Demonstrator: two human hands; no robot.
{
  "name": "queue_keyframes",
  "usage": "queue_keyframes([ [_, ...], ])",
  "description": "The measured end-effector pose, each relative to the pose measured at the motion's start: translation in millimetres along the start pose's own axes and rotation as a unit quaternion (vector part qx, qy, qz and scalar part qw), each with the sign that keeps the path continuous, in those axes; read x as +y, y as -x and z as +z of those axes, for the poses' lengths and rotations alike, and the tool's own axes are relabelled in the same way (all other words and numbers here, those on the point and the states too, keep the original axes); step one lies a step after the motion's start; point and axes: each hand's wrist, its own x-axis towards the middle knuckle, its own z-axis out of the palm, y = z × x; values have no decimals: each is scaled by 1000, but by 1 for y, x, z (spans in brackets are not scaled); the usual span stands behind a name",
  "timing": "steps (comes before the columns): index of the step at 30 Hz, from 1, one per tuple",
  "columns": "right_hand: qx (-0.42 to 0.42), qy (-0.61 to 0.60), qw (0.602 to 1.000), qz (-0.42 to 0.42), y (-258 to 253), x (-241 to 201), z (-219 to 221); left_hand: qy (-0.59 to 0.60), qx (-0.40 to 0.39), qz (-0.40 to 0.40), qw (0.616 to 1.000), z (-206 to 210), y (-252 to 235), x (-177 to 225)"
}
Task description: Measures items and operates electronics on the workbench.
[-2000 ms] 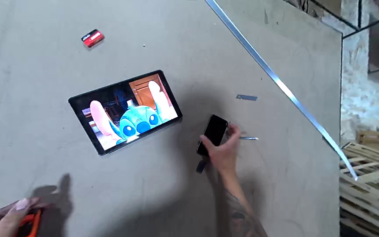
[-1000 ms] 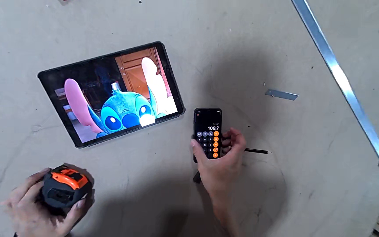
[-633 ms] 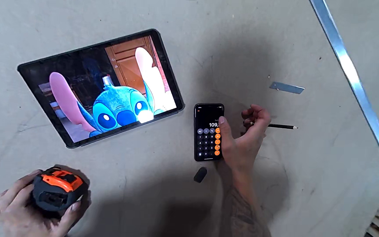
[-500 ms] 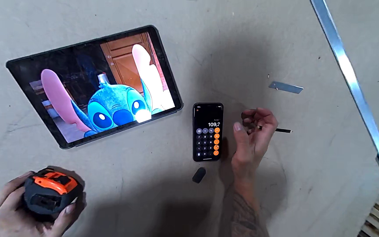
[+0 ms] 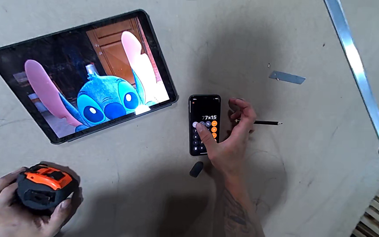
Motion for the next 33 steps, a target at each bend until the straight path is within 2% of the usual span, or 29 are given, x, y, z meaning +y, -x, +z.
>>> queue_keyframes([
  [5,-63,-107,991,-50,5,12,-16,12,4,-17,1000,0,-6,16],
  [8,-61,-182,978,-80,8,25,-21,17,7,-20,1000,1,-7,18],
  [11,-44,-155,985,-67,9,23,-18,11,10,-17,1000,2,0,6],
  [16,16,7,1000,9,2,0,1,-10,5,-12,1000,2,9,-12],
  [19,18,50,999,5,2,1,5,-10,-1,-10,1000,2,8,-14],
  [22,-39,-52,997,-28,9,9,-12,10,-8,-13,1000,0,3,-2],
  [25,-78,-166,980,-79,13,26,-26,15,-8,-19,1000,0,1,1],
  [33,-78,-143,982,-97,18,32,-27,-2,5,-16,1000,3,8,-10],
])
